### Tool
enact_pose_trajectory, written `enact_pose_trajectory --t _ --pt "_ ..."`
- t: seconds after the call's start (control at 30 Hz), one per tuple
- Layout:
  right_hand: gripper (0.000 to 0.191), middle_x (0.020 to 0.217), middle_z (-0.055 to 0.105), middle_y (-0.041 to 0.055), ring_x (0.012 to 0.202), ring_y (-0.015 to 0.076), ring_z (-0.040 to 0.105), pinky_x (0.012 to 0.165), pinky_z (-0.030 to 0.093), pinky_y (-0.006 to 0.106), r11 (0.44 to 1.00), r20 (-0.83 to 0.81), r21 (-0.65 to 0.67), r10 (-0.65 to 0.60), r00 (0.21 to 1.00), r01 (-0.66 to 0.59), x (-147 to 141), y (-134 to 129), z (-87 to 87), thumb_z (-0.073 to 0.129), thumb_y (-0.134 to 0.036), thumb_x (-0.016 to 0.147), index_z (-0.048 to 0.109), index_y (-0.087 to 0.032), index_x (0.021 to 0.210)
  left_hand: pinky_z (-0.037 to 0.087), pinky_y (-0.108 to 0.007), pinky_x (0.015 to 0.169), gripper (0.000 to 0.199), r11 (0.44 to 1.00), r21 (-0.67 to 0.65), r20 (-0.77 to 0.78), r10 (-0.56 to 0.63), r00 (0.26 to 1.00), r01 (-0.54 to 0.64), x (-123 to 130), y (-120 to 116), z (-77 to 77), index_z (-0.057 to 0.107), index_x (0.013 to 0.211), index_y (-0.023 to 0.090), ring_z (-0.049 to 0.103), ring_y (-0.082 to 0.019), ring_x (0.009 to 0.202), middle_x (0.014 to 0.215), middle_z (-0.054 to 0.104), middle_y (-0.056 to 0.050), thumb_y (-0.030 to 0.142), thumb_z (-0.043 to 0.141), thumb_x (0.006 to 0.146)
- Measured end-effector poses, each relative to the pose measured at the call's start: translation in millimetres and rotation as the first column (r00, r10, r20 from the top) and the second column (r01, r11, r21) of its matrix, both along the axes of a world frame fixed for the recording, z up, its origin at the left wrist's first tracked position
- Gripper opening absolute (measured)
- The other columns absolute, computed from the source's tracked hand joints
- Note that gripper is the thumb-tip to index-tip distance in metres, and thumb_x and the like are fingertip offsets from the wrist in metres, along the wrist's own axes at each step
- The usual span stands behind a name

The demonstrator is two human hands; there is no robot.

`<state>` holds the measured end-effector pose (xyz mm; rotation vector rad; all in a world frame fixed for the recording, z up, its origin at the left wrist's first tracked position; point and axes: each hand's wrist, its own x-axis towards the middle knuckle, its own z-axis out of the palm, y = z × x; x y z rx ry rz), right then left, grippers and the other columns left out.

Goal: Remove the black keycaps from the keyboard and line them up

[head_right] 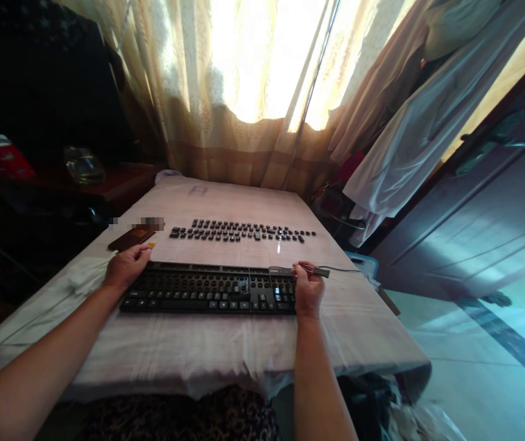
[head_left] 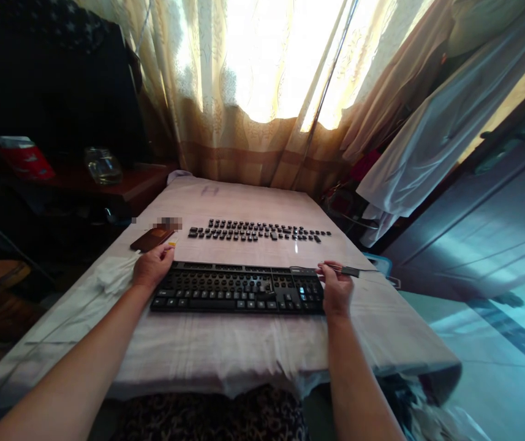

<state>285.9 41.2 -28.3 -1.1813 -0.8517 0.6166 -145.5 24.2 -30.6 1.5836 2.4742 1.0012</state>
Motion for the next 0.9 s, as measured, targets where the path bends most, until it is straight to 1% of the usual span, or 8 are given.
enact_pose_trajectory --t 0.07,0.13,0.23,0.33,0.43,0.63,0.77,0.9 --pt "0.024 0.067 0.066 -0.0022 0.062 0.0148 0.064 0.058 0.048 0.025 0.998 -0.049 0.007 -0.061 0.997 0.062 16 0 -5.7 0.067 -0.034 0.061 0.061 -0.018 0.077 0.051 -0.031 0.073 0.038 1.000 -0.008 -0.029 0.008 1.000 -0.008 1 0 0.5 0.075 0.104 0.023 0.071 -0.028 0.089 0.094 0.078 -0.006 0.043 0.051 0.082" --pt "0.022 0.066 0.065 -0.0027 0.063 0.0152 0.065 0.060 0.049 0.026 0.996 -0.097 -0.004 -0.091 0.991 0.091 28 0 -12.7 0.066 -0.032 0.060 0.061 -0.018 0.077 0.051 -0.032 0.073 0.038 1.000 -0.013 -0.055 0.012 0.998 -0.013 1 1 0.8 0.075 0.103 0.024 0.071 -0.028 0.088 0.094 0.078 -0.006 0.043 0.051 0.081" --pt "0.024 0.066 0.067 -0.0025 0.061 0.0153 0.066 0.058 0.052 0.026 0.998 -0.169 -0.046 -0.043 0.985 0.036 35 -1 -20.2 0.066 -0.032 0.058 0.061 -0.019 0.077 0.052 -0.031 0.072 0.036 1.000 -0.014 -0.083 0.018 0.996 -0.019 1 2 0.7 0.076 0.101 0.025 0.071 -0.027 0.086 0.092 0.078 -0.005 0.041 0.051 0.081" --pt "0.026 0.065 0.068 -0.0018 0.058 0.0158 0.067 0.055 0.054 0.026 0.994 -0.224 -0.081 0.058 0.973 -0.078 32 -1 -21.4 0.069 -0.032 0.055 0.062 -0.019 0.077 0.053 -0.032 0.073 0.035 1.000 -0.009 -0.093 0.019 0.995 -0.020 0 2 0.3 0.076 0.101 0.025 0.070 -0.027 0.085 0.093 0.078 -0.005 0.038 0.049 0.082" --pt "0.025 0.064 0.069 -0.0018 0.057 0.0151 0.067 0.052 0.054 0.024 0.987 -0.258 -0.089 0.107 0.960 -0.135 28 -3 -18.8 0.069 -0.030 0.054 0.062 -0.018 0.076 0.053 -0.034 0.076 0.035 1.000 0.001 -0.088 0.013 0.996 -0.013 0 2 0.4 0.077 0.099 0.025 0.070 -0.028 0.087 0.096 0.078 -0.005 0.033 0.047 0.082" --pt "0.021 0.065 0.070 -0.0013 0.056 0.0142 0.065 0.054 0.055 0.025 0.985 -0.283 -0.084 0.120 0.951 -0.150 24 -6 -14.6 0.065 -0.030 0.057 0.063 -0.018 0.075 0.053 -0.035 0.075 0.035 1.000 0.006 -0.061 0.003 0.998 -0.002 0 2 2.5 0.076 0.098 0.025 0.070 -0.028 0.086 0.094 0.078 -0.005 0.031 0.046 0.081" --pt "0.022 0.064 0.069 0.0001 0.057 0.0144 0.065 0.056 0.053 0.025 0.980 -0.259 -0.095 0.148 0.955 -0.177 21 -8 -13.4 0.066 -0.029 0.056 0.064 -0.017 0.073 0.053 -0.036 0.076 0.038 1.000 0.002 -0.029 -0.004 1.000 0.004 -2 1 3.1 0.075 0.100 0.023 0.070 -0.029 0.085 0.093 0.077 -0.006 0.032 0.044 0.082" --pt "0.022 0.063 0.069 0.0004 0.057 0.0145 0.064 0.056 0.051 0.025 0.977 -0.220 -0.109 0.157 0.963 -0.184 18 -10 -12.5 0.068 -0.032 0.056 0.065 -0.016 0.072 0.053 -0.034 0.076 0.037 1.000 0.006 0.013 -0.016 1.000 0.016 -1 -1 3.8 0.074 0.101 0.023 0.070 -0.026 0.084 0.086 0.077 -0.003 0.033 0.045 0.081"
